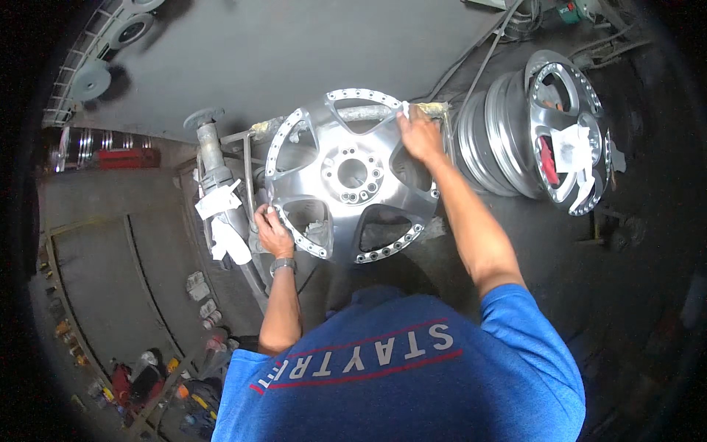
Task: The person repeatedly wipes and polishes a silver wheel rim with a white cloth, focusing on the spokes and outer edge. The person folds the cloth and continues polishing the same rim throughout the clip.
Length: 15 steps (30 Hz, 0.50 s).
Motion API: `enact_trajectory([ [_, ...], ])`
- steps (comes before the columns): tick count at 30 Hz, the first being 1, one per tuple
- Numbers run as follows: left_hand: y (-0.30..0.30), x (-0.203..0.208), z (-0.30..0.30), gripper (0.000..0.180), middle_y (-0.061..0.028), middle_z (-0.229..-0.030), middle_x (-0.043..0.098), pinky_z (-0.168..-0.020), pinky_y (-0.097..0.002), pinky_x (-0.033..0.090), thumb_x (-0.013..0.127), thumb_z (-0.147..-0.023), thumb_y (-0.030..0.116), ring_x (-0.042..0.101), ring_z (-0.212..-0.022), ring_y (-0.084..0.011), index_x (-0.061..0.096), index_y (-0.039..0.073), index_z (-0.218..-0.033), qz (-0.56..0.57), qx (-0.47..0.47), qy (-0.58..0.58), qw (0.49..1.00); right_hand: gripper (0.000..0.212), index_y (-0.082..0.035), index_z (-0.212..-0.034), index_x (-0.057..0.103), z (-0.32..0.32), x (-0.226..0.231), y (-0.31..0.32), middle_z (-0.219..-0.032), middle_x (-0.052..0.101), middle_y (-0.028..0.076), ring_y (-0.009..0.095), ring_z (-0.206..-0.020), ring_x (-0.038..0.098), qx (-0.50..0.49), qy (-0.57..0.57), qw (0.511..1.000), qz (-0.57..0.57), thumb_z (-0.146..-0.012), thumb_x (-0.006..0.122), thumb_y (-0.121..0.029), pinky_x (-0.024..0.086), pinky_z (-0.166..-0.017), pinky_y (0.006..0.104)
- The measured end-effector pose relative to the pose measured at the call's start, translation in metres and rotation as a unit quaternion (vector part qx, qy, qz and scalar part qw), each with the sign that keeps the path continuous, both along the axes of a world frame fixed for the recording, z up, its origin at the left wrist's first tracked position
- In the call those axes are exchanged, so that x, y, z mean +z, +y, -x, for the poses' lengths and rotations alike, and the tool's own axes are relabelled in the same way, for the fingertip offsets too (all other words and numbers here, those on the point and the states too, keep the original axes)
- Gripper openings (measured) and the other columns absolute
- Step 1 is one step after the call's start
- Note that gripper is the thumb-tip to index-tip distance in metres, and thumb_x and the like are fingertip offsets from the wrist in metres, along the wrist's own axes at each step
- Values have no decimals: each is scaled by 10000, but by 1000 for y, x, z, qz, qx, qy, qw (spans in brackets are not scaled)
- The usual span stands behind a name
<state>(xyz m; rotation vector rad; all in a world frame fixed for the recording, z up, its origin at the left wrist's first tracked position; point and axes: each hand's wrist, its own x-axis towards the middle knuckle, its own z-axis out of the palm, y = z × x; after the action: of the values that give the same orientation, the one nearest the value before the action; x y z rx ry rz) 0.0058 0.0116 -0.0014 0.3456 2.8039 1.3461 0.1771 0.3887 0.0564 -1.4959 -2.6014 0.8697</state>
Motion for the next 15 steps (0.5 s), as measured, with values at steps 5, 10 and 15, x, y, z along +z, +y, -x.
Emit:
enact_trajectory([
  [5, -8, -2, -1, 318, -55, -804, 705, -706, -489, 486, 617, -1047, 343, 695, -769, -313, 654, 123, -1274, 5, 12, 22, 1000, 753, 55, -1624, 375, -6, 1, -85, -1665, 426, 256, 391, -1588, 343, 168, -1, 968, -189, -1119, 401, -503, 167, -1298, 629],
  [10, -6, -2, 1, 329, -67, -809, 711, -707, -496, 485, 617, -1044, 346, 700, -775, -322, 645, 123, -1284, 1, 3, 26, 1000, 737, 51, -1604, 412, 15, 8, -117, -1659, 452, 230, 365, -1601, 332, 263, 11, 939, -222, -1105, 451, -490, 108, -1308, 636],
  [15, -9, -6, 2, 334, -77, -826, 722, -711, -500, 488, 613, -1047, 349, 703, -775, -322, 638, 122, -1292, 3, 7, 18, 1000, 694, -4, -1610, 443, 38, 14, -117, -1656, 484, 169, 303, -1581, 389, 275, 23, 935, -223, -1104, 445, -479, 82, -1297, 671],
])
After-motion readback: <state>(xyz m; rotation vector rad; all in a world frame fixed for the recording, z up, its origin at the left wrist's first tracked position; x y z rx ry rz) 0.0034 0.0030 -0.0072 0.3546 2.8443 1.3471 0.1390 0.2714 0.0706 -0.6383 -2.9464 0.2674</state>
